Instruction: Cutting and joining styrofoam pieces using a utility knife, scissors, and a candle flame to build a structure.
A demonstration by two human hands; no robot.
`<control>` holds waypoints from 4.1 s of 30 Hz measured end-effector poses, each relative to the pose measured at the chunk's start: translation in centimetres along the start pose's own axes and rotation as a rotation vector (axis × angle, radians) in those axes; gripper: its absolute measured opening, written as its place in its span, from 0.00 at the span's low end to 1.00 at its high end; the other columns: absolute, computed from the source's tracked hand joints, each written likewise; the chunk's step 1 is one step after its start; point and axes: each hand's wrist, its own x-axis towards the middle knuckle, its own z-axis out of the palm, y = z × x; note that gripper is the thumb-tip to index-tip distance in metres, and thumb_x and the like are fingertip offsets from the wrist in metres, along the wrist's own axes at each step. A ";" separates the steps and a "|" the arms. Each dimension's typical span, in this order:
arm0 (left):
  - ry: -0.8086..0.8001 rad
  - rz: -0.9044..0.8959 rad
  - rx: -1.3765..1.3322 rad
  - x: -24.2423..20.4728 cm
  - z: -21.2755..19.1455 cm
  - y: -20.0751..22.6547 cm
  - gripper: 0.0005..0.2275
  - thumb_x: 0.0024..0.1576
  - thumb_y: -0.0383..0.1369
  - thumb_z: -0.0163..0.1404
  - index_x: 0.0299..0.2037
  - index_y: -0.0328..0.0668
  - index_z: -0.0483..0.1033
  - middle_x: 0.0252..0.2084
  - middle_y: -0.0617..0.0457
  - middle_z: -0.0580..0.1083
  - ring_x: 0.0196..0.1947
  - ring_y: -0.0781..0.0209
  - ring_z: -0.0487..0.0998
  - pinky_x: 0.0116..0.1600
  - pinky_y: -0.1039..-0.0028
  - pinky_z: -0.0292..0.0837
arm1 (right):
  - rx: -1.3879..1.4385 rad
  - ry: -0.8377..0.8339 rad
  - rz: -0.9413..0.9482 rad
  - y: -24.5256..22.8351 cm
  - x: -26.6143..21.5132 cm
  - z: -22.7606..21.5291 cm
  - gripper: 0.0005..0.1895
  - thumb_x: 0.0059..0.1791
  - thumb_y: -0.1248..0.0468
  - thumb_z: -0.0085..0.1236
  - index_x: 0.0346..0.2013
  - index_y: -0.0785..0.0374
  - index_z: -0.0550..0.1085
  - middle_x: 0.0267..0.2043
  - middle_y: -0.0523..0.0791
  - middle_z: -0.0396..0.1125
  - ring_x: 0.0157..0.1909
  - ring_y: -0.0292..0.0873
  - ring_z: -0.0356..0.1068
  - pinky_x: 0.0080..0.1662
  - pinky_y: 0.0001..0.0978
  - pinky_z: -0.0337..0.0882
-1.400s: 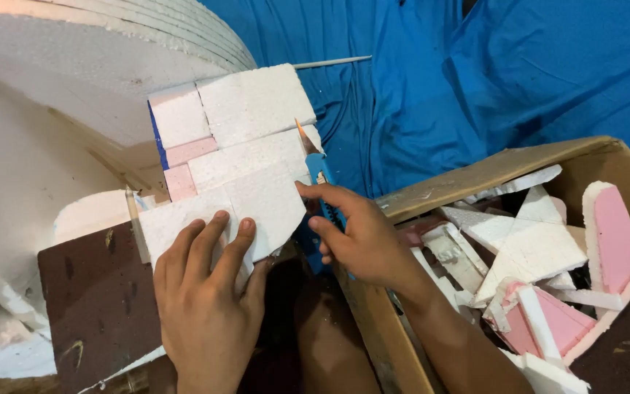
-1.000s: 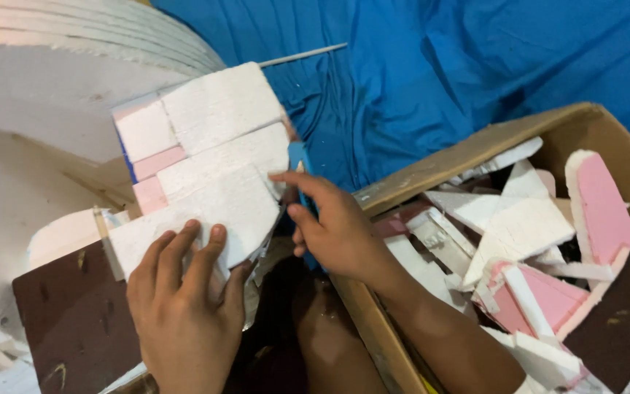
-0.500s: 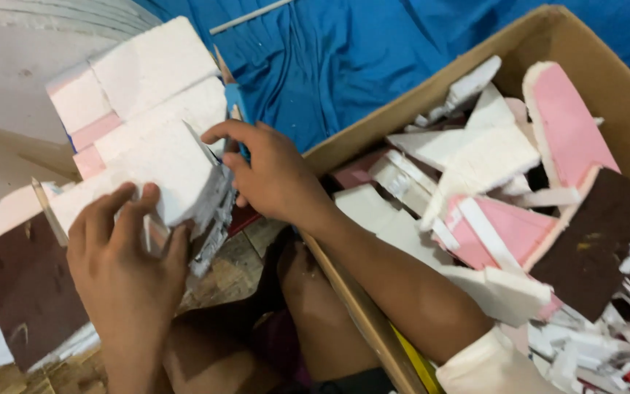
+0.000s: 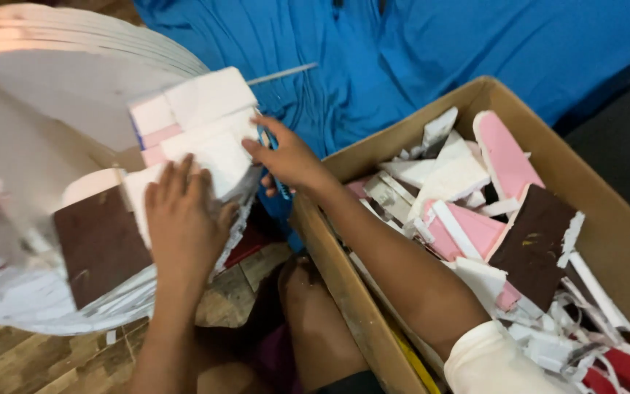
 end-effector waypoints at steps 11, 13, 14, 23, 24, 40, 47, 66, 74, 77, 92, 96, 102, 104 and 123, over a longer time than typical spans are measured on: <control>0.186 -0.110 -0.394 -0.2 1.3 1.2 0.23 0.50 0.37 0.64 0.50 0.26 0.77 0.58 0.32 0.71 0.57 0.32 0.75 0.61 0.52 0.69 | -0.053 0.006 -0.197 -1.2 -2.2 0.5 0.19 0.49 0.70 0.62 0.55 0.60 0.76 0.39 0.53 0.69 0.20 0.45 0.73 0.19 0.35 0.79; 0.210 -0.141 -0.507 -0.3 0.4 1.4 0.18 0.52 0.34 0.62 0.47 0.26 0.77 0.57 0.33 0.70 0.53 0.32 0.76 0.58 0.54 0.72 | -0.026 -0.002 -0.218 -2.6 -3.8 0.5 0.20 0.50 0.69 0.61 0.58 0.59 0.75 0.42 0.53 0.67 0.20 0.44 0.73 0.20 0.34 0.80; 0.274 -0.186 -0.538 -0.5 0.2 1.3 0.21 0.51 0.36 0.65 0.49 0.31 0.75 0.53 0.39 0.69 0.51 0.36 0.77 0.56 0.57 0.74 | -0.109 0.004 -0.288 -2.9 -4.1 0.4 0.19 0.51 0.68 0.61 0.57 0.58 0.76 0.27 0.52 0.67 0.18 0.45 0.72 0.20 0.31 0.75; 0.099 -0.543 -1.353 -2.9 -6.6 0.5 0.26 0.41 0.39 0.73 0.48 0.38 0.79 0.36 0.44 0.80 0.37 0.53 0.83 0.39 0.65 0.80 | -0.469 -0.109 -0.483 -11.7 -15.4 3.0 0.33 0.52 0.69 0.56 0.71 0.47 0.60 0.48 0.58 0.72 0.27 0.46 0.75 0.29 0.34 0.79; 0.140 -0.569 -1.405 -3.3 -6.9 0.3 0.20 0.41 0.37 0.73 0.41 0.38 0.83 0.30 0.44 0.81 0.31 0.57 0.84 0.32 0.68 0.80 | -0.481 -0.053 -0.519 -12.5 -16.7 3.7 0.39 0.53 0.70 0.53 0.77 0.47 0.51 0.49 0.58 0.72 0.32 0.47 0.75 0.32 0.35 0.79; 0.284 -0.609 -1.427 -6.2 -10.4 0.6 0.16 0.46 0.37 0.68 0.40 0.39 0.81 0.32 0.54 0.80 0.31 0.66 0.80 0.29 0.78 0.76 | -1.150 -0.014 -0.286 -13.2 -26.9 6.8 0.36 0.57 0.60 0.36 0.80 0.50 0.44 0.27 0.49 0.65 0.30 0.52 0.67 0.37 0.44 0.64; 0.306 -0.611 -1.401 -6.8 -10.7 0.5 0.15 0.46 0.37 0.68 0.40 0.42 0.81 0.34 0.55 0.80 0.33 0.67 0.80 0.34 0.77 0.75 | -1.172 -0.020 -0.174 -13.3 -26.8 7.7 0.36 0.56 0.59 0.35 0.80 0.49 0.44 0.32 0.49 0.68 0.35 0.54 0.68 0.39 0.46 0.64; 0.279 -0.582 -1.427 -8.0 -10.4 0.7 0.14 0.47 0.36 0.67 0.41 0.43 0.81 0.37 0.54 0.82 0.35 0.65 0.82 0.33 0.77 0.77 | -1.183 -0.043 0.055 -14.8 -26.8 9.5 0.37 0.56 0.57 0.31 0.82 0.42 0.40 0.34 0.51 0.69 0.36 0.55 0.67 0.39 0.47 0.61; 0.322 -0.493 -1.390 -8.1 -9.6 0.2 0.12 0.49 0.33 0.66 0.40 0.43 0.81 0.36 0.54 0.82 0.35 0.66 0.81 0.32 0.78 0.75 | -1.194 -0.033 0.091 -14.0 -26.7 9.5 0.37 0.56 0.57 0.32 0.81 0.39 0.42 0.42 0.53 0.70 0.44 0.58 0.70 0.44 0.48 0.64; 0.286 -0.501 -1.437 -8.2 -9.5 0.3 0.12 0.49 0.34 0.66 0.40 0.42 0.82 0.36 0.54 0.81 0.34 0.66 0.81 0.31 0.79 0.75 | -1.205 -0.040 0.057 -13.8 -26.0 9.2 0.36 0.56 0.58 0.33 0.81 0.40 0.44 0.35 0.57 0.70 0.37 0.60 0.69 0.40 0.50 0.62; 0.278 -0.567 -1.340 -8.3 -8.8 0.4 0.12 0.49 0.36 0.66 0.40 0.43 0.82 0.37 0.54 0.82 0.36 0.64 0.83 0.32 0.77 0.78 | -1.114 -0.094 0.071 -11.8 -25.2 8.6 0.35 0.56 0.57 0.34 0.80 0.41 0.45 0.51 0.48 0.60 0.51 0.49 0.57 0.53 0.41 0.59; 0.301 -0.477 -1.351 -8.6 -8.2 0.6 0.11 0.50 0.35 0.66 0.39 0.43 0.82 0.35 0.55 0.82 0.33 0.67 0.82 0.32 0.78 0.78 | -1.078 -0.125 0.013 -11.4 -24.5 8.0 0.34 0.55 0.58 0.34 0.78 0.46 0.47 0.76 0.46 0.55 0.73 0.52 0.57 0.64 0.41 0.61; 0.307 -0.486 -1.440 -7.6 -7.8 1.2 0.14 0.51 0.38 0.64 0.43 0.40 0.81 0.38 0.52 0.82 0.37 0.61 0.84 0.32 0.78 0.79 | -1.108 -0.113 -0.090 -10.4 -24.6 6.5 0.34 0.55 0.57 0.36 0.78 0.48 0.48 0.75 0.48 0.57 0.70 0.56 0.60 0.62 0.43 0.60; 0.314 -0.487 -1.396 -7.2 -7.4 1.9 0.12 0.50 0.37 0.65 0.40 0.43 0.81 0.35 0.56 0.81 0.34 0.67 0.81 0.33 0.78 0.76 | -1.158 -0.068 0.011 -12.2 -25.1 7.3 0.35 0.55 0.56 0.36 0.79 0.43 0.47 0.51 0.49 0.64 0.51 0.53 0.65 0.50 0.43 0.62; 0.265 -0.368 -1.505 -3.0 -6.2 11.6 0.13 0.45 0.29 0.70 0.39 0.44 0.83 0.30 0.44 0.80 0.35 0.61 0.81 0.40 0.67 0.78 | -1.099 0.175 0.100 -15.3 -30.4 1.4 0.33 0.55 0.60 0.37 0.77 0.59 0.53 0.42 0.61 0.77 0.50 0.70 0.75 0.48 0.62 0.73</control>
